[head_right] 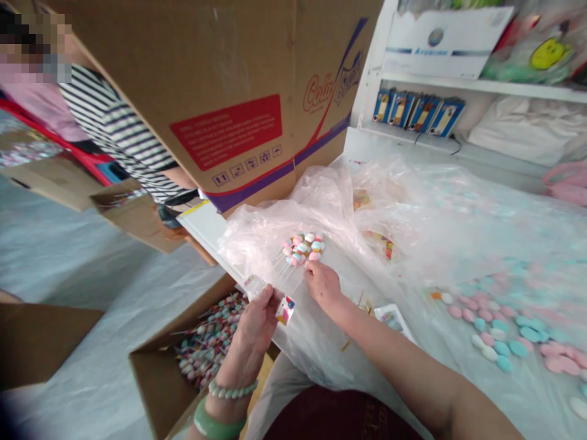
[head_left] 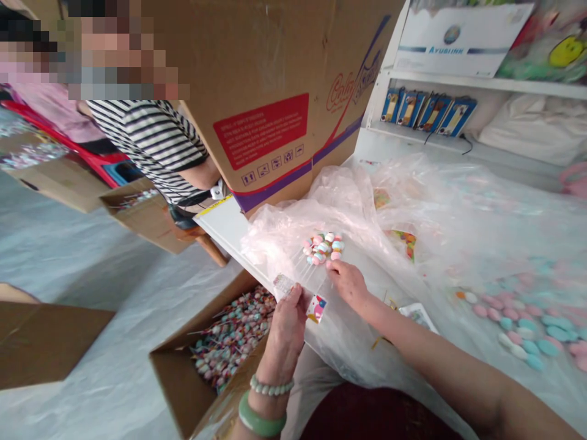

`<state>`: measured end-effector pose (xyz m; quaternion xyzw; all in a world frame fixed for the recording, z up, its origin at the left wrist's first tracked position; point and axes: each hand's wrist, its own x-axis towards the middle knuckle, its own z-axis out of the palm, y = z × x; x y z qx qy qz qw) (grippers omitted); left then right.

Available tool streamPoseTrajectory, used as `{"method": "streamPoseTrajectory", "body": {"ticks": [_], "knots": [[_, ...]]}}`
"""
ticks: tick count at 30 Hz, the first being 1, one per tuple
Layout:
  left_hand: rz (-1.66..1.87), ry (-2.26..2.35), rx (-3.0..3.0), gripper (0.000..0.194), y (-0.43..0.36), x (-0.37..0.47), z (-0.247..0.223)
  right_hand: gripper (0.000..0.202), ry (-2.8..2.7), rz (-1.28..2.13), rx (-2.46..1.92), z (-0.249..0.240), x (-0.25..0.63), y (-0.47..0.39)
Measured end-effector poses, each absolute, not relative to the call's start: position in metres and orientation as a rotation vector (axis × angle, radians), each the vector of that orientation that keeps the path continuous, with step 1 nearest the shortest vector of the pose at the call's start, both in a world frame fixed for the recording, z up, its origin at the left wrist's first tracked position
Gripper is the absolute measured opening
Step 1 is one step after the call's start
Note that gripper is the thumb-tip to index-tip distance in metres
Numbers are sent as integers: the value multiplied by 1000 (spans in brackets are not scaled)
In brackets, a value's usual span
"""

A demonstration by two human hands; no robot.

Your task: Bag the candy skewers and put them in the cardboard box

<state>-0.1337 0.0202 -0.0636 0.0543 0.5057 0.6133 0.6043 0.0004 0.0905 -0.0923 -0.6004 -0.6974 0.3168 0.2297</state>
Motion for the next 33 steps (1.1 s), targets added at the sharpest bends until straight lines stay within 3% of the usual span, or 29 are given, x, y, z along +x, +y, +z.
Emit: {"method": "streamPoseTrajectory", "body": {"ticks": [4, 7, 12, 19, 27, 33], "knots": [[1203, 1094, 216, 14, 20, -135, -67, 12, -1747, 922, -1731, -101, 42, 78], [1104, 1040, 194, 4, 21, -128, -68, 3, -1589, 1040, -1802, -103, 68, 72], [1019, 981, 228, 19, 20, -109, -62, 11, -1026, 1565, -1641, -95, 100, 70], [977, 1061, 329, 15, 20, -105, -65, 14, -944, 1807, -1387, -71, 124, 36], [1337, 1216, 399, 19, 29, -70, -61, 11, -949, 1765, -1169, -34, 77, 7], [1326, 1246, 497, 22, 24, -56, -60, 12, -977, 1599, -1282, -35, 57, 9]]}}
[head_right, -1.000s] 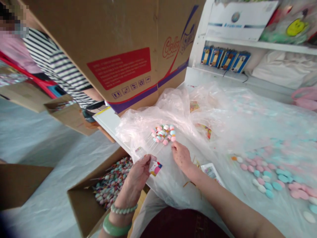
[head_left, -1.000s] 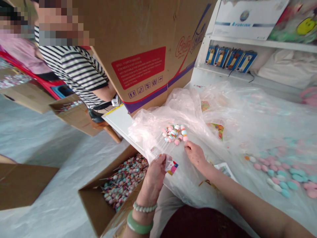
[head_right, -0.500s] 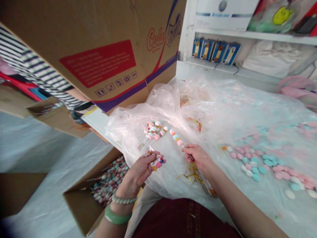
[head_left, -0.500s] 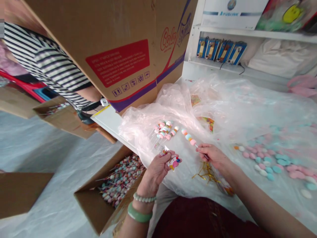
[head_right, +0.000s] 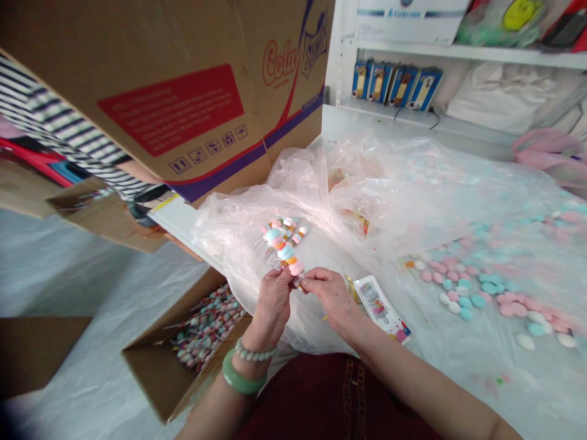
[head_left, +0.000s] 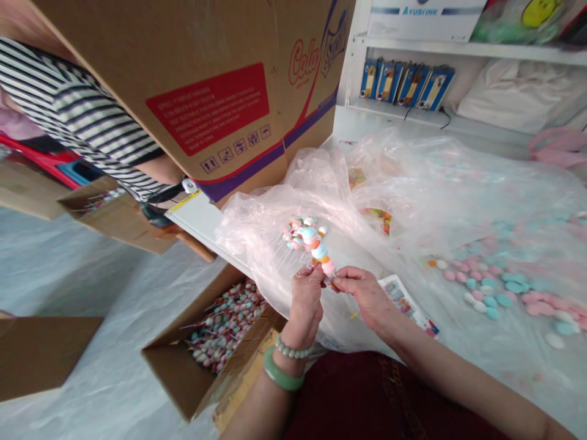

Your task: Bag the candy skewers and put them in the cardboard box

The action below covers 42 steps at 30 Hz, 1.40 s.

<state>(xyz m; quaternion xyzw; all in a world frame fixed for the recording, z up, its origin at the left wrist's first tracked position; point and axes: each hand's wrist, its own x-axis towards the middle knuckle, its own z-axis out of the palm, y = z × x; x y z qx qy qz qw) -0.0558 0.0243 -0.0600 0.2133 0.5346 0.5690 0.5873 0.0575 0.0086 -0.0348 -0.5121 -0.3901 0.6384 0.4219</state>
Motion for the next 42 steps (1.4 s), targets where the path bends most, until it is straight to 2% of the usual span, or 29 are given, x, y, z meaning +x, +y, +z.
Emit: {"method": "streamPoseTrajectory", "body": {"ticks": [4, 8, 13, 27, 33, 37, 42], "knots": [[1178, 1128, 504, 26, 22, -59, -60, 14, -965, 1484, -1349, -44, 59, 16], [1215, 1011, 138, 13, 32, -74, -60, 16, -1033, 1406, -1353, -42, 72, 18], [1227, 952, -175, 21, 43, -100, -61, 22, -1264, 1200, -1493, -35, 104, -3], [1259, 809, -161, 27, 39, -99, -62, 16, -1650, 716, -1530, -55, 115, -31], [1496, 873, 105, 5, 37, -94, -62, 14, -1847, 388, -1350, -63, 114, -37], [1479, 871, 248, 8, 36, -89, -61, 13, -1779, 496, -1388, -70, 109, -36], [1237, 896, 264, 16, 31, -88, -64, 19, -1403, 1116, -1597, -73, 104, -31]]}}
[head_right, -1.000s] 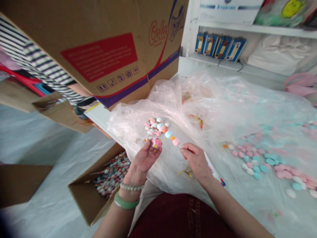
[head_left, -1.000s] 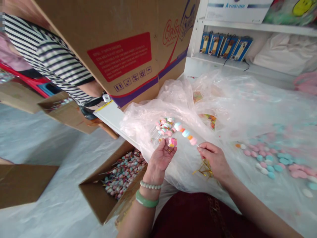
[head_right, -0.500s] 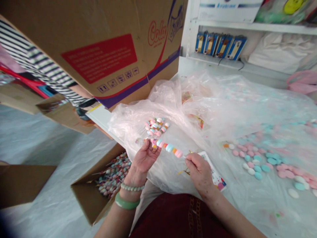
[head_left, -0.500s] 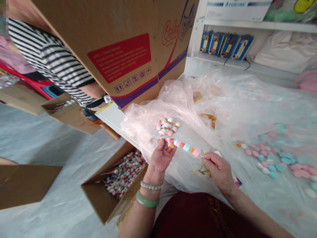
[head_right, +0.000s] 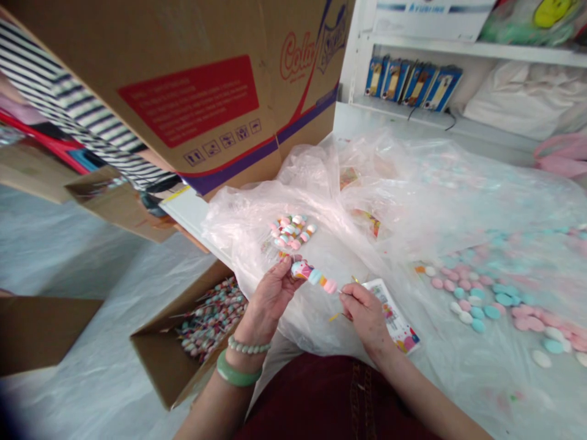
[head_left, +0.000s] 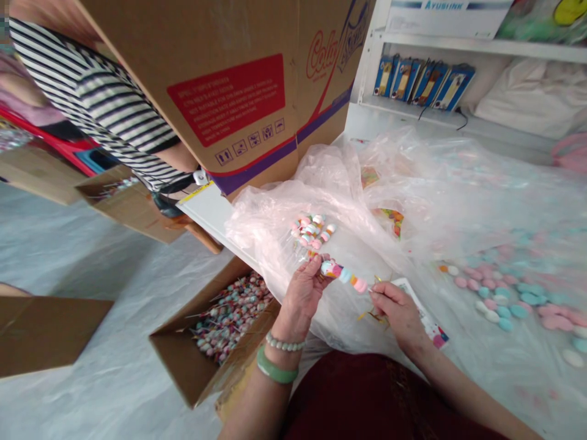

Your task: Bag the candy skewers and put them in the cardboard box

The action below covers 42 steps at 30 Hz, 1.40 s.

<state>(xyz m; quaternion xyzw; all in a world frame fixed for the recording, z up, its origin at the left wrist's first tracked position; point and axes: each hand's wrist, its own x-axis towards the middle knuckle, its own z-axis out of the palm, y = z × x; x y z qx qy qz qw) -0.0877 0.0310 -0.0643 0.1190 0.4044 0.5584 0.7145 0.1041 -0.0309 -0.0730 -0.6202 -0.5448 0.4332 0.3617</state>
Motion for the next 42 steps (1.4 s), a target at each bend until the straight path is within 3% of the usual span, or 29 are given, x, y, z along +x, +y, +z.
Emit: {"method": "streamPoseTrajectory", "body": {"ticks": [6, 10, 14, 17, 25, 32, 38, 42], "knots": [[1197, 851, 293, 23, 26, -88, -69, 18, -1445, 1345, -1559, -71, 100, -33], [1173, 801, 329, 27, 26, -85, -69, 18, -1167, 1723, -1438, -72, 96, -34], [1142, 827, 295, 20, 29, -89, -72, 19, -644, 2165, -1098, -76, 100, -31], [1147, 910, 266, 11, 33, -97, -77, 20, -551, 2196, -1057, -77, 105, -28], [1110, 947, 441, 21, 28, -92, -77, 18, -1015, 1832, -1438, -74, 101, -25], [1048, 971, 331, 19, 28, -85, -78, 19, -1990, 641, -1559, -88, 103, -36], [1054, 992, 328, 20, 27, -85, -77, 25, -2158, 361, -1449, -86, 104, -35], [1030, 973, 330, 17, 28, -85, -75, 25, -2089, 350, -1458, -83, 102, -28]]}}
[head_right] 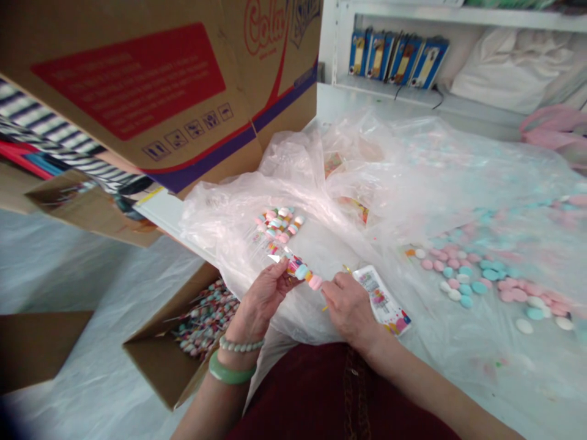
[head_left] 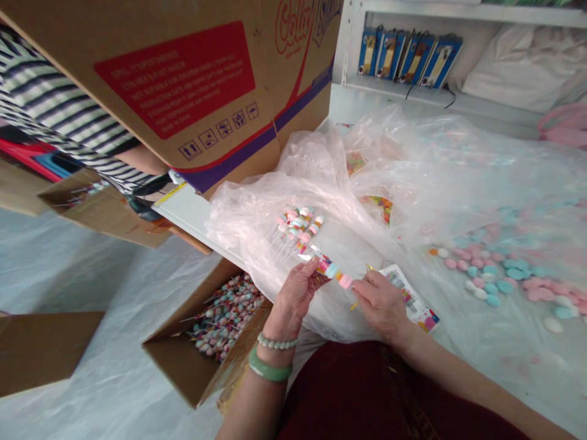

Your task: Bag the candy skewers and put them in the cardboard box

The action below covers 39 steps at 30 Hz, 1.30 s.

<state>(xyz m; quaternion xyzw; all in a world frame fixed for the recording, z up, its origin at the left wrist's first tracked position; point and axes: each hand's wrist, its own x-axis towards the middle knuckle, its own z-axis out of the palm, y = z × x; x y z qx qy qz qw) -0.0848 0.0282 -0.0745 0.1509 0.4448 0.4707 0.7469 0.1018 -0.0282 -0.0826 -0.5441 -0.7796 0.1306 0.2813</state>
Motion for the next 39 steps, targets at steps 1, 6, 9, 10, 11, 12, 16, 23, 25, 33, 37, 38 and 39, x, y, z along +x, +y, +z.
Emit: {"method": "streamPoseTrajectory", "body": {"ticks": [1, 6, 9, 10, 11, 12, 16, 23, 25, 33, 37, 38, 39], "knots": [[1014, 969, 331, 16, 30, -86, -74, 23, -2040, 398, -1462, -82, 102, -27], [1089, 898, 286, 18, 35, -89, -69, 17, -1876, 801, -1408, -83, 101, -23], [1092, 819, 275, 24, 34, -89, -66, 17, -1798, 913, -1439, -84, 101, -22], [1093, 806, 275, 24, 34, -88, -65, 18, -1775, 928, -1450, -84, 100, -21], [1103, 799, 279, 25, 33, -87, -65, 18, -1754, 941, -1455, -83, 100, -20], [1120, 797, 289, 26, 33, -85, -65, 18, -1732, 956, -1456, -83, 100, -20], [1171, 802, 340, 27, 31, -77, -68, 14, -1515, 1210, -1498, -75, 96, -18], [1144, 843, 283, 28, 28, -68, -64, 14, -516, 2210, -1095, -74, 92, -14], [1071, 853, 242, 29, 29, -71, -62, 18, -307, 2398, -920, -77, 95, -12], [1127, 899, 119, 27, 40, -86, -62, 13, -201, 2457, -841, -81, 97, -10], [1118, 788, 135, 17, 39, -83, -60, 13, -126, 2515, -847, -86, 96, -7], [1112, 770, 141, 18, 39, -82, -60, 14, -96, 2541, -831, -87, 96, -6], [1106, 763, 149, 22, 38, -81, -61, 14, -65, 2568, -807, -89, 96, -6]]}}
